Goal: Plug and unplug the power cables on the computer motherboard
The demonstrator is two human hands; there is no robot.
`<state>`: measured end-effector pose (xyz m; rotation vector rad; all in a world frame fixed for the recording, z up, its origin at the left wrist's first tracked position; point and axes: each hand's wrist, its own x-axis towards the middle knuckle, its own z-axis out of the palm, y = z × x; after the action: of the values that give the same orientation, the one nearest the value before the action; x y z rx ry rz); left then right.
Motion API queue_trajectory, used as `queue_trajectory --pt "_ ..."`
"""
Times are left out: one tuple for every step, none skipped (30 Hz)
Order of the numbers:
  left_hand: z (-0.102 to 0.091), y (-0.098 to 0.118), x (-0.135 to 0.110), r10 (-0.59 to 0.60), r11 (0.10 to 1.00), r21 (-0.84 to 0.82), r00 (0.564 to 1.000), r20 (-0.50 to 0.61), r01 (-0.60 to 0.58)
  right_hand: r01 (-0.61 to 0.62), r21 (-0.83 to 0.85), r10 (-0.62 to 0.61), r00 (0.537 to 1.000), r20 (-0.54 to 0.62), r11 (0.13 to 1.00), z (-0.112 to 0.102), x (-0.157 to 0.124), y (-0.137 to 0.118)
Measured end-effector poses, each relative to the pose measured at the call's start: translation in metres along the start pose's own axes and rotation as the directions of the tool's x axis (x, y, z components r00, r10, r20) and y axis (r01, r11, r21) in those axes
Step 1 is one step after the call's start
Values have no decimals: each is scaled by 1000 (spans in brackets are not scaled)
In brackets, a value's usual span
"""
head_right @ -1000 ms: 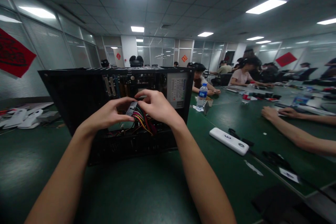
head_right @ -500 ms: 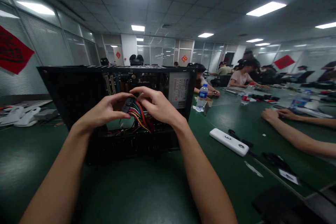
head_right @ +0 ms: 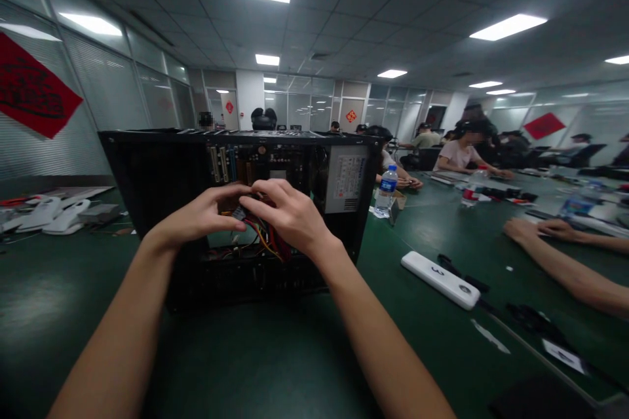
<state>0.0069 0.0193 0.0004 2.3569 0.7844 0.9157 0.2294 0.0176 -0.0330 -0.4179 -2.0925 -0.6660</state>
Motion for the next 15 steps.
queue_trajectory --pt "1 -2 1 -18 1000 10 1000 9 17 37 -5 -37 999 7 999 4 -2 2" --pt "2 -5 3 -30 999 19 999 20 29 60 -9 -60 998 21 998 7 -5 3" --pt "3 -8 4 -40 999 27 999 27 39 72 -16 -71 997 36 997 10 -7 5" --pt "4 -11 5 -49 998 31 999 24 48 76 -25 -74 996 51 997 12 -8 6" --pt "6 -14 6 -57 998 33 998 11 56 79 -35 -77 995 62 996 14 -10 8" --pt "7 -18 7 -64 997 34 998 -9 64 83 -46 -80 994 74 995 15 -11 9" --pt "8 -20 8 -69 997 33 997 -32 70 85 -57 -80 993 87 995 16 -13 9" --pt "9 -23 9 -71 997 33 996 -53 73 82 -68 -75 992 100 994 17 -14 10" --pt "10 -24 9 -67 997 34 995 -73 69 75 -79 -66 991 117 994 18 -15 11" --pt "11 -25 10 -55 998 36 994 -90 58 63 -93 -50 989 137 994 18 -16 11" --pt "12 -25 10 -38 998 39 994 -105 42 47 -108 -29 987 159 993 18 -17 12" --pt "12 -24 11 -17 999 45 993 -119 23 29 -124 -6 983 182 992 18 -17 13" --pt "13 -22 12 8 998 57 991 -132 0 10 -141 19 979 201 990 18 -18 14" --pt "14 -20 13 36 997 77 989 -142 -25 -12 -156 46 975 216 988 18 -18 14" --pt "15 -18 14 62 993 105 987 -147 -47 -38 -169 76 971 228 985 18 -18 15"
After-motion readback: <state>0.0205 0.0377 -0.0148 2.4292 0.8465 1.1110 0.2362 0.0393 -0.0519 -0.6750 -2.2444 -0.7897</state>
